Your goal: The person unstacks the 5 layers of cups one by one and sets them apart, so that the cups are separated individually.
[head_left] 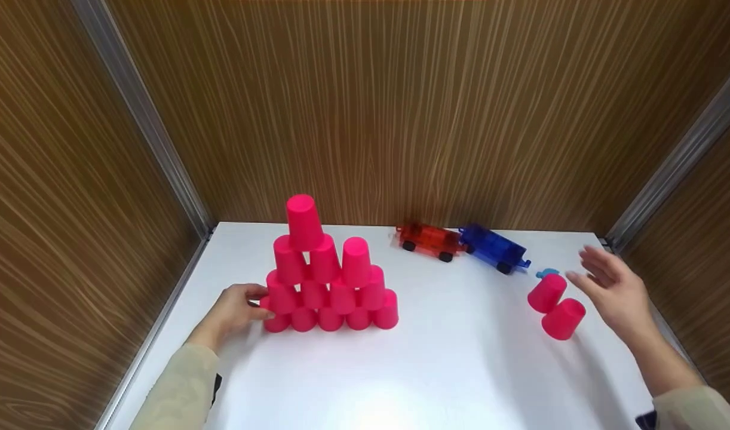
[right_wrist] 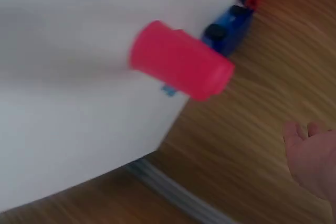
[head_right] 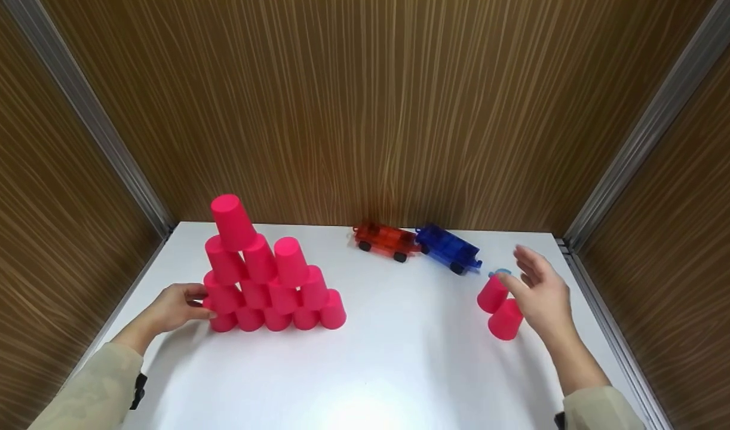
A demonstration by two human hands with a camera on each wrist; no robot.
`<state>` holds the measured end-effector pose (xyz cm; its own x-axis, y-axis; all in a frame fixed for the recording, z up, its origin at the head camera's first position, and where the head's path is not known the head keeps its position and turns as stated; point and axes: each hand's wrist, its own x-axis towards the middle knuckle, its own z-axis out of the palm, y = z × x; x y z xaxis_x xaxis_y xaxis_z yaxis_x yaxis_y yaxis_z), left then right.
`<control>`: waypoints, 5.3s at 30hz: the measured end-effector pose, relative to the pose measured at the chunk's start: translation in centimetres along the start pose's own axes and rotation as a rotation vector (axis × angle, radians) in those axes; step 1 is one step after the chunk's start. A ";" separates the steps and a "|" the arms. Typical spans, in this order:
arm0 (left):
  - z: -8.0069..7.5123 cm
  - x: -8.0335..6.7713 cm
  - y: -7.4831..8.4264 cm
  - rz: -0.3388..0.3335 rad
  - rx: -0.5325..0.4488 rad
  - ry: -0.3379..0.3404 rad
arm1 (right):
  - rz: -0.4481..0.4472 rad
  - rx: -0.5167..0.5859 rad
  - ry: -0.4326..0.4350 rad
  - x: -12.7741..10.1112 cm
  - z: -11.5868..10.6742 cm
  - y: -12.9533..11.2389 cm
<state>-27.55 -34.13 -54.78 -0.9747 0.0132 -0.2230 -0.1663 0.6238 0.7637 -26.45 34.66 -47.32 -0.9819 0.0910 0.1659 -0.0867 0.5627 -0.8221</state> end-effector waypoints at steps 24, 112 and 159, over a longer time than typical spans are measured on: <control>-0.1 -0.1 0.1 -0.007 -0.004 -0.011 | -0.386 0.194 -0.308 4.1 13.1 -22.0; -0.8 0.8 -0.4 0.001 0.006 0.010 | -0.289 0.160 -0.218 5.0 11.2 -18.2; -1.1 1.3 -0.8 0.003 0.023 -0.002 | 0.169 0.080 -0.088 1.8 3.9 -1.1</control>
<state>-28.85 -35.48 -54.98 -0.9748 0.0167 -0.2224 -0.1601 0.6415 0.7502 -28.80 30.98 -48.22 -0.9943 0.1041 -0.0232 0.0704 0.4778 -0.8756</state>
